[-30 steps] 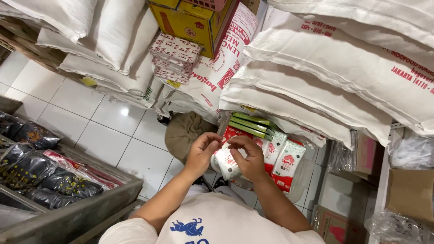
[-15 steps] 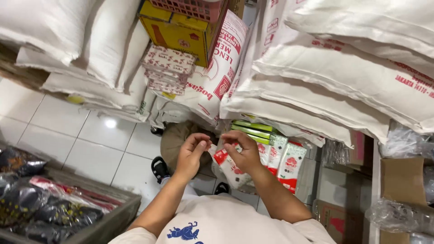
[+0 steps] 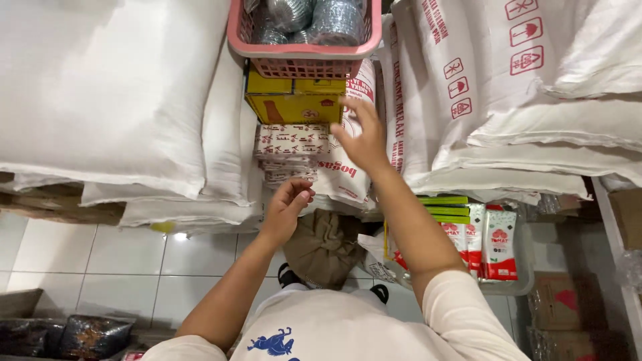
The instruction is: The person organizes supplies in a storage area by securing small white packets with rubber bands and moving stacks of clear plastic containers from a basket onto a shelf.
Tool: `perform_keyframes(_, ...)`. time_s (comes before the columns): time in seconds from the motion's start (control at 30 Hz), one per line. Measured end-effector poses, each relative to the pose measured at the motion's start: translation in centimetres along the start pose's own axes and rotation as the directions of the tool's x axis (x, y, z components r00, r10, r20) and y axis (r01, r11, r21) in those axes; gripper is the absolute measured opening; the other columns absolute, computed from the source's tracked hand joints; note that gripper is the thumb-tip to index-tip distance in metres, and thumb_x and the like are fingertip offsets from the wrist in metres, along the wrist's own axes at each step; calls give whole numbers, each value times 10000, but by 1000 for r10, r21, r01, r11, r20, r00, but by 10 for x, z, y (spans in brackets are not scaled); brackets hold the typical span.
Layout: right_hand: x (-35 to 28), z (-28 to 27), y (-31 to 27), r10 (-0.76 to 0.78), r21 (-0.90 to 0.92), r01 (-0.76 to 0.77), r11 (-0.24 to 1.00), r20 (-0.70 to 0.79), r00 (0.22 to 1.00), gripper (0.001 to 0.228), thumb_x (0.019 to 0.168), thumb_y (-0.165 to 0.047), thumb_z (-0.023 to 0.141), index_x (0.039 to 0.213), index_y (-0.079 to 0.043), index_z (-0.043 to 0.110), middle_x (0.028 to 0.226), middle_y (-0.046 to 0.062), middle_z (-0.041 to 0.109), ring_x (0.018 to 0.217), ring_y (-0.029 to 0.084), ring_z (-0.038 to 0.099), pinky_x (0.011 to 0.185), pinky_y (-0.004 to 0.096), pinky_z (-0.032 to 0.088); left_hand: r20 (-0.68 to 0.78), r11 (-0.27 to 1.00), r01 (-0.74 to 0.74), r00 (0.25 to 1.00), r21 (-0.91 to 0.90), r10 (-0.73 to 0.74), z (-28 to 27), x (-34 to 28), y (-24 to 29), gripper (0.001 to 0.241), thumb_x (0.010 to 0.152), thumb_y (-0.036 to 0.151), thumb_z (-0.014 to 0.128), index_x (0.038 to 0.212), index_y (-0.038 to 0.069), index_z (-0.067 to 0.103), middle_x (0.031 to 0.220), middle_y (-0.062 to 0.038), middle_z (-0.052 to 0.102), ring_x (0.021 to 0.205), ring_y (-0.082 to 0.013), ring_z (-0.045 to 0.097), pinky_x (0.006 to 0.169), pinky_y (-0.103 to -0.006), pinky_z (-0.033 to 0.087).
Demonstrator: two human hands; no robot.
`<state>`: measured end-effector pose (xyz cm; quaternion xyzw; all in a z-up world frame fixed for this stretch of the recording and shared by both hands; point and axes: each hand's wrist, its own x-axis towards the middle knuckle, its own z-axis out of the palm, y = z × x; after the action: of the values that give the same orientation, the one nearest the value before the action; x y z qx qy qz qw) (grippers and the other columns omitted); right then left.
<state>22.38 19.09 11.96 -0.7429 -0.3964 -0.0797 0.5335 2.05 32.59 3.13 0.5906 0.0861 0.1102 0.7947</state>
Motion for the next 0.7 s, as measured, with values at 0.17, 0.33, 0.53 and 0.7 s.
perform_keyframes(0.17,128,29,38,-103,-356,3,935,-261,960,692,910,-274,858,1473,-174,470,1464,166,459,1347,382,503,1125,480,439,28,998,30,999,-63,-28,-35,-1,1,252,1032,182,597,1245,48,610,1114,-44,676,996,-121,629,893,-281,512)
perform_keyframes(0.33,195,53,56,180,-508,-330,795,-323,929,841,736,-470,934,1410,-242,485,1391,182,448,1227,432,503,1016,516,457,39,994,73,997,-78,-70,-62,-10,1,249,1034,200,581,1234,57,624,1110,-38,671,999,-116,634,886,-278,525)
perform_keyframes(0.53,210,64,52,293,-596,-456,660,-355,888,796,690,-369,870,1387,-269,498,1319,154,479,1191,407,536,945,497,517,31,993,104,994,-51,-102,-88,-13,-2,252,1028,206,573,1221,58,638,1082,-46,693,971,-126,643,871,-283,525)
perform_keyframes(0.7,196,46,57,-71,-469,-132,873,-389,918,860,764,-300,912,1472,-191,435,1328,155,494,1238,350,572,1038,466,520,42,994,106,994,-38,-105,-98,-12,-2,249,1041,210,566,1211,46,642,1085,-57,693,980,-130,644,879,-294,528)
